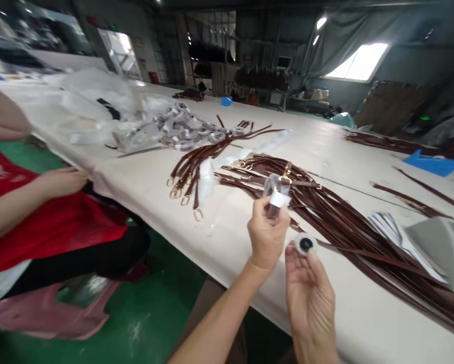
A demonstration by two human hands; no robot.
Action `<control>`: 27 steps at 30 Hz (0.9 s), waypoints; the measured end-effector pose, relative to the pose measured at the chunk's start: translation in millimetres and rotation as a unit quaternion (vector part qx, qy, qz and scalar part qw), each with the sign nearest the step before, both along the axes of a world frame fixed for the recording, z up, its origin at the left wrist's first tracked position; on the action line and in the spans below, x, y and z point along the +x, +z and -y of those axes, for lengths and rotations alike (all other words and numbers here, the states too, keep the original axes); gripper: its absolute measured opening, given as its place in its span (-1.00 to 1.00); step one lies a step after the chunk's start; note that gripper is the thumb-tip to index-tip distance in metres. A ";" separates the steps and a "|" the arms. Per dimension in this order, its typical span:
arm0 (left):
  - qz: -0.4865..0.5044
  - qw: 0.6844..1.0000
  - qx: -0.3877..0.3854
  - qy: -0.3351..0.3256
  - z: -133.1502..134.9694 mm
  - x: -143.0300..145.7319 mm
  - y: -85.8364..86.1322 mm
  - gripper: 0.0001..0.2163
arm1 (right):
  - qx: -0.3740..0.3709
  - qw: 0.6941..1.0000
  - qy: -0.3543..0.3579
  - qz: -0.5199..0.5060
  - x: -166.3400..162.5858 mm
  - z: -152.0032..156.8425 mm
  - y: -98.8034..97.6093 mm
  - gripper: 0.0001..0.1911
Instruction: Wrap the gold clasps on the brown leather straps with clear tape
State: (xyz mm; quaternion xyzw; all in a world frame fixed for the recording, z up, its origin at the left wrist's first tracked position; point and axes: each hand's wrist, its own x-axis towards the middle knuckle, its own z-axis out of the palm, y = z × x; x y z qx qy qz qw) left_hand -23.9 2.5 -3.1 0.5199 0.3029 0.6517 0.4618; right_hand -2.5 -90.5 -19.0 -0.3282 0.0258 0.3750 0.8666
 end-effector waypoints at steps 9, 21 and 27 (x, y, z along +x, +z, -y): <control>0.033 0.999 0.040 0.011 -8.3 -5.7 8.6 -0.79 | 0.026 0.998 0.031 0.041 8.0 5.5 -16.4 -0.77; 0.040 0.998 0.010 -0.048 6.0 6.8 12.6 -0.75 | 0.016 0.988 -0.005 0.154 30.3 32.2 -15.0 -0.77; 0.020 0.995 -0.023 -0.100 20.2 13.2 10.9 -0.71 | 0.040 0.990 0.000 0.138 40.1 41.5 -16.4 -0.76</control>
